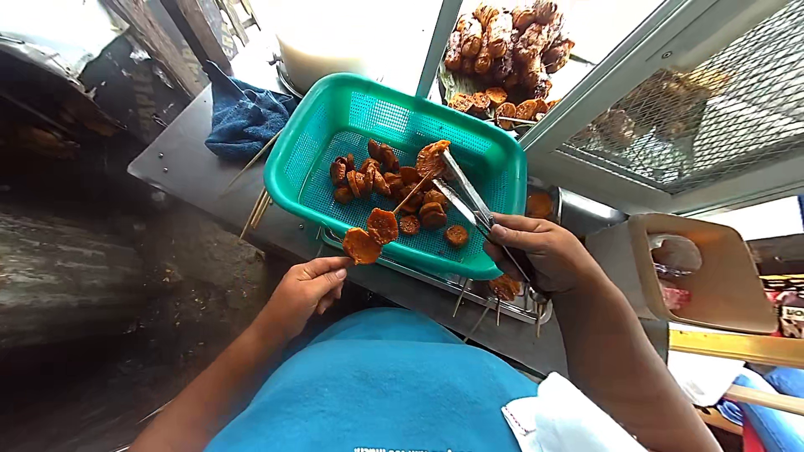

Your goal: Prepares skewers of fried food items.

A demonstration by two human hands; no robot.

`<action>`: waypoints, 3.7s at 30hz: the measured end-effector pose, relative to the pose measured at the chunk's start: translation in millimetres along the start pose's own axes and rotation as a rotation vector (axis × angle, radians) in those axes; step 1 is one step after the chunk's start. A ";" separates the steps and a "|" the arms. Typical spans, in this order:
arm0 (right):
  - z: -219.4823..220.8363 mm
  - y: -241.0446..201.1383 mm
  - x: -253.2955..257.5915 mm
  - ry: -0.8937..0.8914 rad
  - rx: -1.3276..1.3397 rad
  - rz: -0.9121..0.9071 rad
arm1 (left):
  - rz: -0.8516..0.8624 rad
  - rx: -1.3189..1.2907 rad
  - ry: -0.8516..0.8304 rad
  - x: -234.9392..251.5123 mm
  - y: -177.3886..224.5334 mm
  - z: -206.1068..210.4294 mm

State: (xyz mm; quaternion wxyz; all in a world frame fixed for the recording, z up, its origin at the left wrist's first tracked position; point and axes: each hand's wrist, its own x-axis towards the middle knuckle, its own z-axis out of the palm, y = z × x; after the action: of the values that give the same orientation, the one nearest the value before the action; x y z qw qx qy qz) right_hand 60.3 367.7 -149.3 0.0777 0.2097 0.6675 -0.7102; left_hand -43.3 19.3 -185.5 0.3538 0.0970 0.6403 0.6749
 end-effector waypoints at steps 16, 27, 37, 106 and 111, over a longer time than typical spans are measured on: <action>-3.7 13.2 -6.8 -0.221 0.053 -0.044 | 0.025 -0.183 -0.251 12.3 -13.1 -20.2; 14.7 13.7 -8.3 -0.134 -0.152 -0.121 | 0.103 -0.097 -0.039 19.1 -13.9 -1.5; 38.5 8.7 -8.2 0.208 -0.657 -0.304 | 0.138 0.029 0.052 22.8 -18.1 5.8; -18.3 -38.9 12.6 0.162 -1.560 -0.800 | 0.017 0.505 0.162 -3.7 12.6 -46.2; -24.6 -46.3 2.1 0.180 -1.649 -0.881 | 0.039 0.562 0.137 0.2 21.2 -44.2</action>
State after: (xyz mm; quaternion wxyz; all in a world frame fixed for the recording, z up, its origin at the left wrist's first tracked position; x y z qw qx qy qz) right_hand 45.2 396.7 -108.3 -0.1263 -0.1289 0.9828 0.0402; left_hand -76.8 -14.3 -172.9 0.2559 0.1576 0.8227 0.4825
